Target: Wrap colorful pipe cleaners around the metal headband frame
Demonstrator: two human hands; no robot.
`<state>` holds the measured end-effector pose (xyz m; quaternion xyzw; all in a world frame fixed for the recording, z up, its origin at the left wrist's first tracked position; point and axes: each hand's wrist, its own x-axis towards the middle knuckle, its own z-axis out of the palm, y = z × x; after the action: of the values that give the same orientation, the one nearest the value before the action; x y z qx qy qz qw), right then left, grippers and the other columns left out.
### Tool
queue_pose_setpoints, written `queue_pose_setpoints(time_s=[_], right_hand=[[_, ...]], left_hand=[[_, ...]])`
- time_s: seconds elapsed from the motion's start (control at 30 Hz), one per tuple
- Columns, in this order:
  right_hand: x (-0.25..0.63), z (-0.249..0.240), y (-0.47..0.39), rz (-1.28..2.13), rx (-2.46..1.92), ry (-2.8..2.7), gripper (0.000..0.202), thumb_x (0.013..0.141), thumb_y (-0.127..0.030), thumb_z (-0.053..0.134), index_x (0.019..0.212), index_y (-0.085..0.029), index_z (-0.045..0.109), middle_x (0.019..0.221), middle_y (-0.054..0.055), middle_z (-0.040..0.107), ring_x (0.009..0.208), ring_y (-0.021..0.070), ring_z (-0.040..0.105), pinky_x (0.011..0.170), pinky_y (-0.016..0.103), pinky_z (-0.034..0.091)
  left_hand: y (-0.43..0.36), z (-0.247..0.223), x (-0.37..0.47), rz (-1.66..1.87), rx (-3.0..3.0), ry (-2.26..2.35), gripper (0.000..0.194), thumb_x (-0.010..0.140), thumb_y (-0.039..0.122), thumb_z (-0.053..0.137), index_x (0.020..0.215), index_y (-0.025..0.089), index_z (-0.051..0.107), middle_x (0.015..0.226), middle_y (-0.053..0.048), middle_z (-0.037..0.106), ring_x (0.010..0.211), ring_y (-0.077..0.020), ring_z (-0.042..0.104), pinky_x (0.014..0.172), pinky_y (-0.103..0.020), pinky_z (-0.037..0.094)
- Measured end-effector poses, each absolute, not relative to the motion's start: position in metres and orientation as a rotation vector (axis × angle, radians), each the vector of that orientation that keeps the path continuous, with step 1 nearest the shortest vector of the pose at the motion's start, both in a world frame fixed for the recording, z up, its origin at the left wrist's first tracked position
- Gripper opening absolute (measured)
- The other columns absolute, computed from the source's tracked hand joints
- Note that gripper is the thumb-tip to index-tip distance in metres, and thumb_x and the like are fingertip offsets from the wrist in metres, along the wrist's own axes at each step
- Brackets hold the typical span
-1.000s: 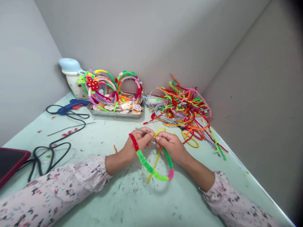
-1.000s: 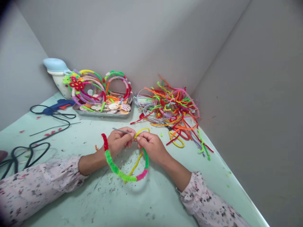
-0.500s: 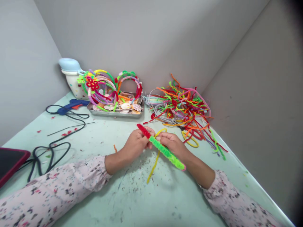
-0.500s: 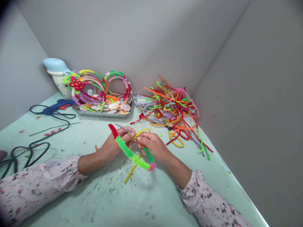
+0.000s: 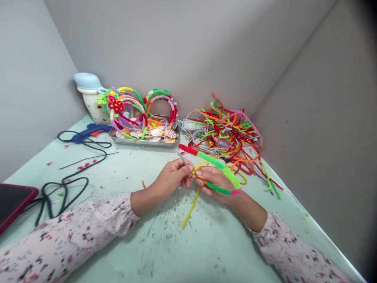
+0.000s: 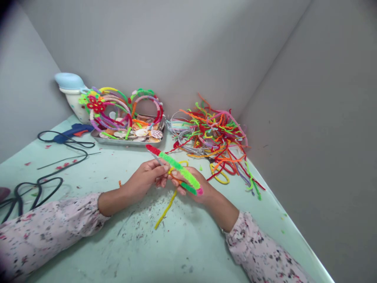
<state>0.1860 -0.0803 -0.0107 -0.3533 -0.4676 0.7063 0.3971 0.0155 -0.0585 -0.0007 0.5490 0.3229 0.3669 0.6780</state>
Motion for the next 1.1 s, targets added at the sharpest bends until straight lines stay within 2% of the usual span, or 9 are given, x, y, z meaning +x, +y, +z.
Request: queue_pose_setpoints(time_s=[0.4,1.1], right_hand=[[0.1903,-0.0050,-0.0810,1.973,-0.866,-1.039,0.018,0.078,-0.029,0.065,0.078,-0.012,0.061,0.058,-0.002,0.052,0.036,0.0017,0.038,0.033,0.014,0.027],[0.1926,-0.0074,-0.0797,1.984,-0.851,-1.080,0.017,0.079,-0.028,0.063,0.079,-0.012,0.061,0.060,-0.002,0.054,0.037,0.0024,0.043,0.035,0.015,0.029]], left_hand=[[-0.0597,0.0027,0.0147,0.786,1.234,0.685,0.015,0.083,0.031,0.056,0.083,0.016,0.053,0.060,0.003,0.055,0.047,-0.0063,0.050,0.049,-0.019,0.037],[-0.0560,-0.0033,0.0144,0.763,1.280,0.611,0.021,0.086,0.036,0.054,0.081,0.016,0.051,0.062,0.004,0.052,0.051,-0.0070,0.049,0.052,-0.020,0.038]])
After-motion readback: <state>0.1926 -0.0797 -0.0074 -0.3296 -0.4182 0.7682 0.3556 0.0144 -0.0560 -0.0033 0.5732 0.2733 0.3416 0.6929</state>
